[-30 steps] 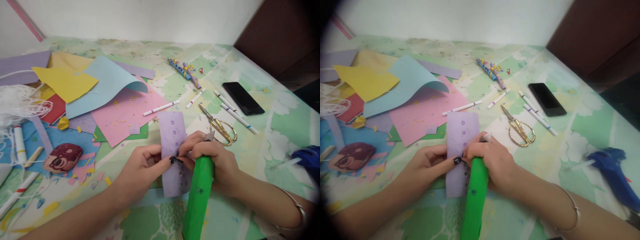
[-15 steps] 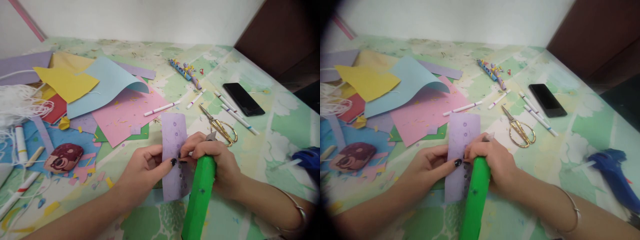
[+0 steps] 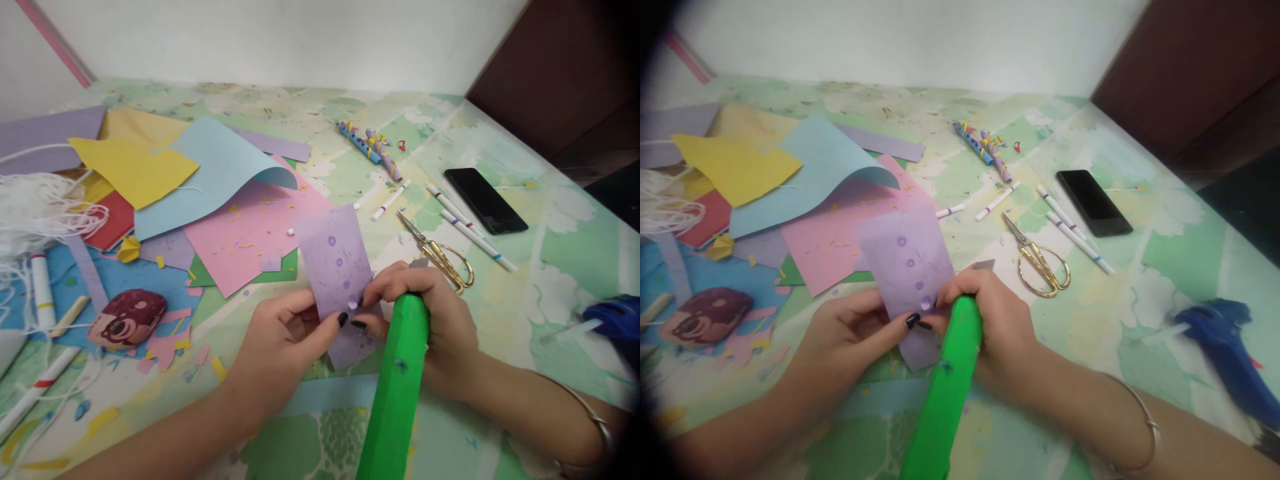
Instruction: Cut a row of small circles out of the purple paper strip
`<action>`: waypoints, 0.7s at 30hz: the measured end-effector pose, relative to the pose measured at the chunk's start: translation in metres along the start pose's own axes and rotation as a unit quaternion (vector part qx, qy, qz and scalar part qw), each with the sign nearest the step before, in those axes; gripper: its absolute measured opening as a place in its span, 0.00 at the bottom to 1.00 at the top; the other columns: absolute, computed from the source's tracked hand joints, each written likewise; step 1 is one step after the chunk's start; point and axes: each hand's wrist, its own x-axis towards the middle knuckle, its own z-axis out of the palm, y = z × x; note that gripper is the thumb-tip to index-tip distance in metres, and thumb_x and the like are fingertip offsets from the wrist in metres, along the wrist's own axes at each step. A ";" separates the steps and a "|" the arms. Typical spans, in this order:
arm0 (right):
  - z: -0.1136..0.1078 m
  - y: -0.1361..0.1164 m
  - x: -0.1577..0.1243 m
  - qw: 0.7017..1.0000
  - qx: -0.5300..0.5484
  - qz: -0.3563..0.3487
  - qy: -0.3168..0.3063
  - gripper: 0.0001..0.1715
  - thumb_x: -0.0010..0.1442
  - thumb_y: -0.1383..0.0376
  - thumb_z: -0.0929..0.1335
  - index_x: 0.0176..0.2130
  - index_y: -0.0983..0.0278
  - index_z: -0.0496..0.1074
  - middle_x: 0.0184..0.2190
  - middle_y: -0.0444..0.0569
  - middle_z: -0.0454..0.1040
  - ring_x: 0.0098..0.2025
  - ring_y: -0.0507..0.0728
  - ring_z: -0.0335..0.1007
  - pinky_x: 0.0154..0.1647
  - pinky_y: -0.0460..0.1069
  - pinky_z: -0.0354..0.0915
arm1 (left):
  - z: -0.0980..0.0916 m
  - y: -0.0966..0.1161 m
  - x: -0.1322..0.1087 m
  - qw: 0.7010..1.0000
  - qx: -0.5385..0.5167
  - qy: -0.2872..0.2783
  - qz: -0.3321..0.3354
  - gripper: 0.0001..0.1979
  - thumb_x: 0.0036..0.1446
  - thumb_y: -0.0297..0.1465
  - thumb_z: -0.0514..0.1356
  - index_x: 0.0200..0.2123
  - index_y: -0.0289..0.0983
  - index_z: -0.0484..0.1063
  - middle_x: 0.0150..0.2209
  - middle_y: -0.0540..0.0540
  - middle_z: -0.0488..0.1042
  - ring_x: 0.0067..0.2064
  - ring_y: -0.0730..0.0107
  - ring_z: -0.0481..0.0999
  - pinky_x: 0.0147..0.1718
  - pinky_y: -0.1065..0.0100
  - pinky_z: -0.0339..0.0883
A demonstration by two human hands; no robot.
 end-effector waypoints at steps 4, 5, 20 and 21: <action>0.002 -0.004 -0.005 0.999 0.024 0.047 0.007 0.18 0.54 0.69 0.72 0.39 0.55 0.62 0.32 0.40 0.72 0.33 0.53 0.71 0.31 0.49 0.66 | 0.001 -0.001 -0.003 0.998 0.053 0.013 0.017 0.06 0.53 0.27 0.62 0.33 0.41 0.79 0.29 0.52 0.79 0.30 0.74 0.76 0.28 0.77 0.69; 0.002 -0.005 -0.005 0.998 0.032 0.056 0.008 0.18 0.55 0.69 0.72 0.40 0.55 0.62 0.33 0.40 0.72 0.33 0.53 0.71 0.31 0.48 0.66 | 0.001 -0.001 -0.004 0.997 0.076 0.017 0.023 0.06 0.53 0.27 0.61 0.33 0.41 0.78 0.28 0.52 0.78 0.30 0.73 0.76 0.27 0.76 0.69; 0.006 -0.031 -0.004 0.975 0.145 0.152 0.078 0.19 0.52 0.73 0.72 0.37 0.58 0.61 0.31 0.39 0.73 0.32 0.49 0.72 0.28 0.43 0.68 | 0.004 0.003 -0.011 0.946 0.285 0.059 0.145 0.07 0.56 0.32 0.61 0.26 0.44 0.78 0.25 0.52 0.75 0.26 0.71 0.70 0.27 0.69 0.66; 0.006 -0.032 -0.004 0.972 0.157 0.153 0.085 0.19 0.52 0.74 0.72 0.37 0.58 0.61 0.31 0.39 0.73 0.32 0.49 0.72 0.28 0.43 0.68 | 0.004 0.003 -0.011 0.943 0.291 0.059 0.149 0.07 0.56 0.33 0.61 0.27 0.45 0.79 0.25 0.51 0.75 0.26 0.71 0.70 0.27 0.68 0.66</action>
